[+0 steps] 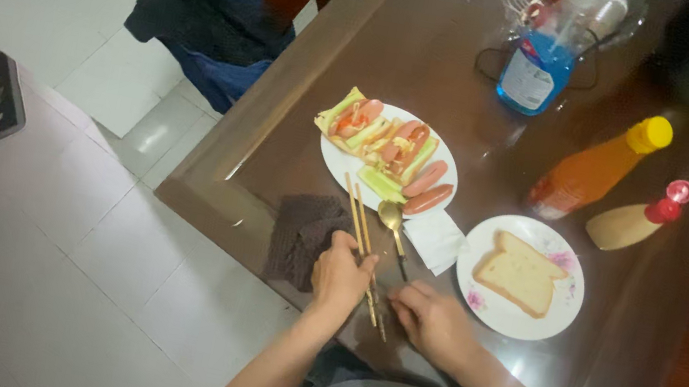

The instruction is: The person places bread on a plate, adds slices of cucumber and pieces of sausage using chopsticks, and squeezes sauce from bottles onto the ingredients.

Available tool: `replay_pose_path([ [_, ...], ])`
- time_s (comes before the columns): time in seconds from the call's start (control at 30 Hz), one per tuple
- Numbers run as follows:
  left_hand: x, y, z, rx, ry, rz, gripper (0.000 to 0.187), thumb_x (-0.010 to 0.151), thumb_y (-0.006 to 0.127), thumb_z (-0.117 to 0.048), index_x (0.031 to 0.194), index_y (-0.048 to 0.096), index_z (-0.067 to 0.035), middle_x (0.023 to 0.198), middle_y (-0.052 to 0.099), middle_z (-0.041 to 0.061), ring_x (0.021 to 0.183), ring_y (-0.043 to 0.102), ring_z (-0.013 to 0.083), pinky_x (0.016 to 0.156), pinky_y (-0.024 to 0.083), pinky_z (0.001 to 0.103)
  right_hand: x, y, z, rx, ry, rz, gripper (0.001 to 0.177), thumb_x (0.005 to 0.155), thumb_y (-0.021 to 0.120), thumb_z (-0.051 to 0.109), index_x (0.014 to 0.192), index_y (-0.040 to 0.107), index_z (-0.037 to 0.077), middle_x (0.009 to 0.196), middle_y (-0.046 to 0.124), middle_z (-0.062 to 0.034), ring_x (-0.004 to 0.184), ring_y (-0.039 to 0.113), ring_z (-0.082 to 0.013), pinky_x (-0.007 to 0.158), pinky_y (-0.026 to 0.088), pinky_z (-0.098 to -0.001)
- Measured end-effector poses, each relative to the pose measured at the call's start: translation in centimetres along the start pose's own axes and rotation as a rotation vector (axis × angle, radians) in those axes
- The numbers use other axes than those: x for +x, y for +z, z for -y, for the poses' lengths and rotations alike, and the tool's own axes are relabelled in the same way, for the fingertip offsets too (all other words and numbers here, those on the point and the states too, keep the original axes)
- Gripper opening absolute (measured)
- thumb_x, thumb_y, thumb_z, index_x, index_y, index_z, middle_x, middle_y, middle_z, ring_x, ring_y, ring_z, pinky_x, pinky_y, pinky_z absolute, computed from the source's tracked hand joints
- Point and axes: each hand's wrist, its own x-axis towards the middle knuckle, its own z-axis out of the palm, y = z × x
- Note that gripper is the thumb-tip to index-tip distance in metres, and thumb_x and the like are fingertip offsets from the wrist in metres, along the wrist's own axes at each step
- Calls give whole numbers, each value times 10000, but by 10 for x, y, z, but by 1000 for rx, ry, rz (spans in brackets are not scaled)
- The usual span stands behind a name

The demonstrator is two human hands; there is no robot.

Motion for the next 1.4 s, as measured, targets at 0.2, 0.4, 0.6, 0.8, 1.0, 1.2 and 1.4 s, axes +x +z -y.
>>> replay_pose_path([
  [0.2,28,31,16,-293,-101,-82,603,782,947,-139,1239,575,-8,984,772,227,944,773,370,838,599,462,20,-12,12,-41,-29,-40,223,937,751,94,1158,766,125,1053,769,-125,929,766,-395,771,616,-473],
  [0.4,28,22,17,-1153,-265,466,182,990,808,-61,1119,726,38,876,737,76,713,665,136,530,436,261,28,-45,39,-69,-45,-38,586,844,805,94,1414,675,60,1292,693,-194,1038,734,-452,756,608,-473],
  [0.6,19,-7,-3,-1462,-370,711,109,1021,779,-117,1082,716,-53,884,749,20,717,671,102,565,465,251,56,-53,53,-179,-303,-239,317,912,855,152,1214,759,124,1201,746,-105,997,777,-290,788,640,-390],
  [0.8,54,-30,2,-921,-119,281,154,1018,777,-239,1084,811,-104,877,768,19,686,645,135,603,535,321,75,-66,64,-160,-248,-323,236,960,824,79,1193,788,92,1147,792,-74,937,807,-262,771,656,-372],
  [1.0,135,-31,30,-336,371,-157,119,939,810,-218,970,822,-104,958,815,106,882,803,287,818,627,431,27,-24,30,-215,-253,-187,261,961,770,129,1215,774,69,1254,750,-159,1064,766,-306,837,640,-381],
  [1.2,180,-13,12,-77,265,-34,137,901,815,-238,962,845,-119,1077,768,157,1052,742,401,911,574,526,5,11,-6,-243,-440,-20,381,925,723,112,1293,742,16,1379,666,-218,1185,718,-373,956,617,-425],
  [1.4,207,-16,-1,39,238,117,291,883,848,-284,1108,820,-101,1156,777,198,1112,738,407,954,571,523,4,22,-13,-229,-331,104,333,931,739,157,1237,761,28,1399,675,-175,1185,711,-328,973,600,-442],
])
